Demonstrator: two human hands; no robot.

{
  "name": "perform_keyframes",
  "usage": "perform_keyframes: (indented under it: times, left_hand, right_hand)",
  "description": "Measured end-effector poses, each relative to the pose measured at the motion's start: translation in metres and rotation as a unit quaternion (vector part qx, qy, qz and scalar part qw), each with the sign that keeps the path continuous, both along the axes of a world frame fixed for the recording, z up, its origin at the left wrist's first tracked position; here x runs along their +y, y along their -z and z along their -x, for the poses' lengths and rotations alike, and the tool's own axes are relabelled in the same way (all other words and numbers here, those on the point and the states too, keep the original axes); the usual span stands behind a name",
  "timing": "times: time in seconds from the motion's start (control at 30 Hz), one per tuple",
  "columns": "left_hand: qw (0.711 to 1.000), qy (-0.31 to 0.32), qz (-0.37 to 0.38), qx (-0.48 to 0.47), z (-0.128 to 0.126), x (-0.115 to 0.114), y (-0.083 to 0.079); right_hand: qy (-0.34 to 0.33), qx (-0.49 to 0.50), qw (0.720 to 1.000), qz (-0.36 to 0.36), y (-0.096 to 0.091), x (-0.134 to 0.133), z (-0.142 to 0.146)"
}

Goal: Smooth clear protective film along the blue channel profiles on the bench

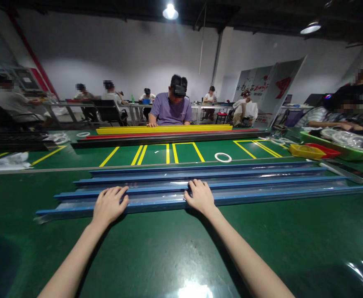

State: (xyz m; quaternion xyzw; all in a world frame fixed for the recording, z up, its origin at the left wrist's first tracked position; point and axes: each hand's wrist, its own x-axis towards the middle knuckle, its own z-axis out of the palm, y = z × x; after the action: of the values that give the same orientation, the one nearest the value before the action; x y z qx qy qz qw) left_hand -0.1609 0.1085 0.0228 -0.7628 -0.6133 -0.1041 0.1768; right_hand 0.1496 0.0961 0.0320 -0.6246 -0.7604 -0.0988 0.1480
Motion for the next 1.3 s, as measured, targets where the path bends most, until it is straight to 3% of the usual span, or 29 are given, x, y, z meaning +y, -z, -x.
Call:
perform_keyframes:
  times: [0.43,0.6,0.73,0.93,1.03,1.17,1.3]
  left_hand:
    - [0.996,-0.028,0.083,-0.015,0.002,0.017,-0.005]
    - [0.991,-0.019,0.111,-0.069,-0.007,0.023,-0.009]
    - [0.988,0.006,0.116,-0.098,-0.035,0.04,-0.018]
    - [0.987,0.106,0.105,-0.058,-0.098,0.077,-0.025]
    - [0.985,0.114,0.119,-0.057,-0.124,0.092,-0.025]
    - [0.979,0.104,0.154,-0.079,-0.143,0.105,-0.02]
    - [0.971,0.114,0.191,-0.086,-0.147,0.11,-0.015]
  right_hand:
    - [-0.023,0.003,0.998,0.057,-0.002,0.019,0.002]
    - [-0.083,0.088,0.989,0.087,-0.003,0.024,-0.008]
    - [-0.097,0.132,0.983,0.086,-0.01,0.041,-0.028]
    - [-0.059,0.052,0.996,0.041,-0.022,0.078,-0.063]
    - [-0.058,0.024,0.997,0.053,-0.019,0.092,-0.072]
    - [-0.048,-0.004,0.996,0.072,-0.011,0.105,-0.074]
    - [-0.068,-0.009,0.994,0.086,-0.005,0.112,-0.075]
